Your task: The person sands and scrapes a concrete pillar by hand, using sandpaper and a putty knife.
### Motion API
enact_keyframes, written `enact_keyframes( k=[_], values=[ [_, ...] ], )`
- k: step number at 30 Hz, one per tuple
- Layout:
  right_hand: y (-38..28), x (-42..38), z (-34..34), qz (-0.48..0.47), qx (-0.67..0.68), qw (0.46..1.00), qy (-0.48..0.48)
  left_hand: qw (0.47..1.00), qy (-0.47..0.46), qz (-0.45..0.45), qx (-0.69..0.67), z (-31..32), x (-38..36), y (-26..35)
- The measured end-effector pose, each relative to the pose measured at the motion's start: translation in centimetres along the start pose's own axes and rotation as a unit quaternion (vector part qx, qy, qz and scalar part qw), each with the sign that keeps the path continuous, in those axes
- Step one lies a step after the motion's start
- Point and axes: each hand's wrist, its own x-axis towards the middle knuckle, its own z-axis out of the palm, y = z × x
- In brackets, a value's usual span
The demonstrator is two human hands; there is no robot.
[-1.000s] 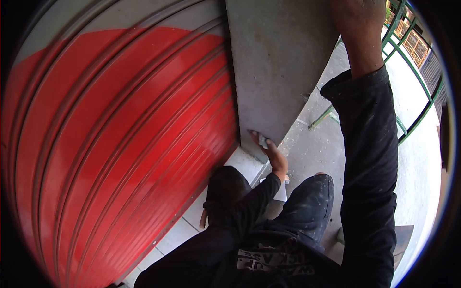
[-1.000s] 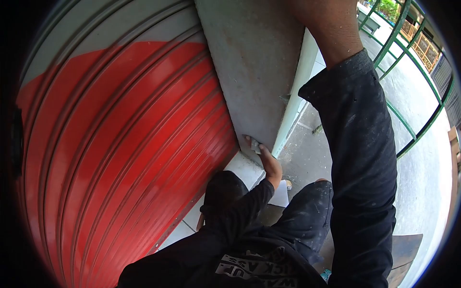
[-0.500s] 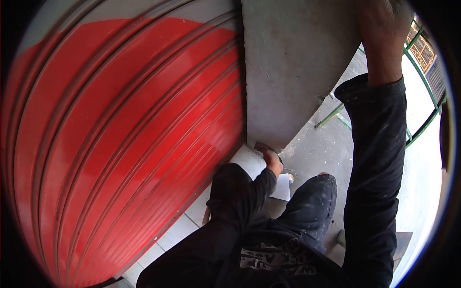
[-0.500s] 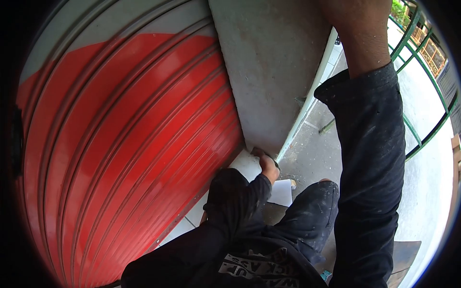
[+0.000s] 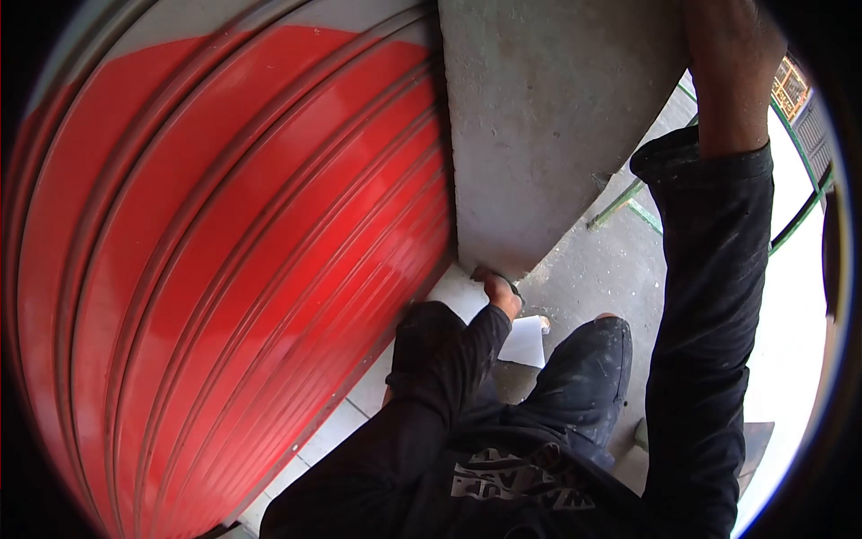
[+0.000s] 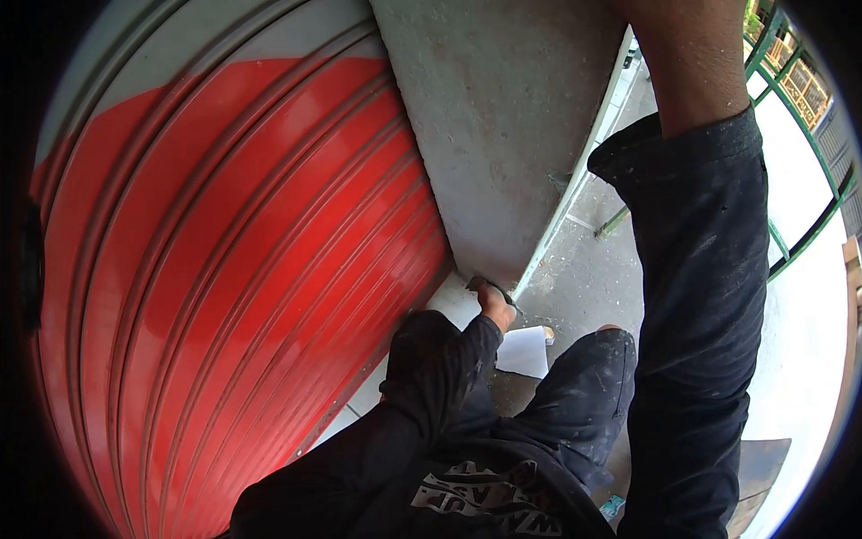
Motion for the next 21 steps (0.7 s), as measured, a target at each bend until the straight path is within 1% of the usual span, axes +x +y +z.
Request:
enact_keyframes(
  k=[2,4,5,6,8,9,10,11,12,14,17,19,21],
  values=[
    [0.0,0.0,0.1,-0.003,-0.001,1.000,0.000,1.000,0.019,-0.006,0.004,2.4,-3.1,0.7],
    [0.2,-0.1,0.0,0.000,-0.003,1.000,0.000,1.000,-0.021,0.006,-0.003,5.4,-9.3,1.9],
    [0.1,-0.2,0.0,0.001,-0.003,1.000,0.000,0.999,-0.038,0.011,-0.012,6.0,-11.6,2.1],
    [0.2,-0.2,0.0,0.003,-0.003,1.000,-0.001,0.999,-0.038,0.017,-0.012,6.2,-12.2,1.9],
    [0.3,-0.3,0.1,0.006,-0.003,1.000,0.000,1.000,-0.013,0.009,-0.005,4.0,-8.1,0.5],
    [0.2,-0.4,0.1,0.005,-0.004,1.000,0.000,1.000,-0.007,-0.006,0.006,2.3,-4.6,-0.3],
    [0.2,-0.4,0.0,0.004,-0.005,1.000,0.002,1.000,-0.012,-0.023,0.014,1.1,-1.9,-0.4],
    [0.0,-0.4,-0.1,0.003,-0.005,1.000,0.002,0.999,-0.016,-0.026,0.032,0.6,-1.1,-0.2],
    [0.0,-0.5,-0.1,0.003,-0.007,1.000,0.000,0.999,-0.018,-0.037,0.025,1.5,-2.4,1.5],
    [0.0,-0.6,-0.1,0.003,-0.005,1.000,-0.001,0.999,-0.005,-0.045,-0.006,3.2,-5.2,1.9],
    [0.0,-0.2,-0.4,0.008,-0.014,1.000,0.002,0.998,-0.003,-0.020,-0.055,4.8,-8.7,1.7],
    [0.0,-0.2,-0.4,0.012,-0.017,1.000,0.002,1.000,0.015,0.012,-0.018,1.5,-3.1,-0.4],
    [-0.2,-0.1,-0.3,0.012,-0.019,1.000,0.002,1.000,0.012,0.005,-0.004,2.1,-2.6,1.2]
  ],
)
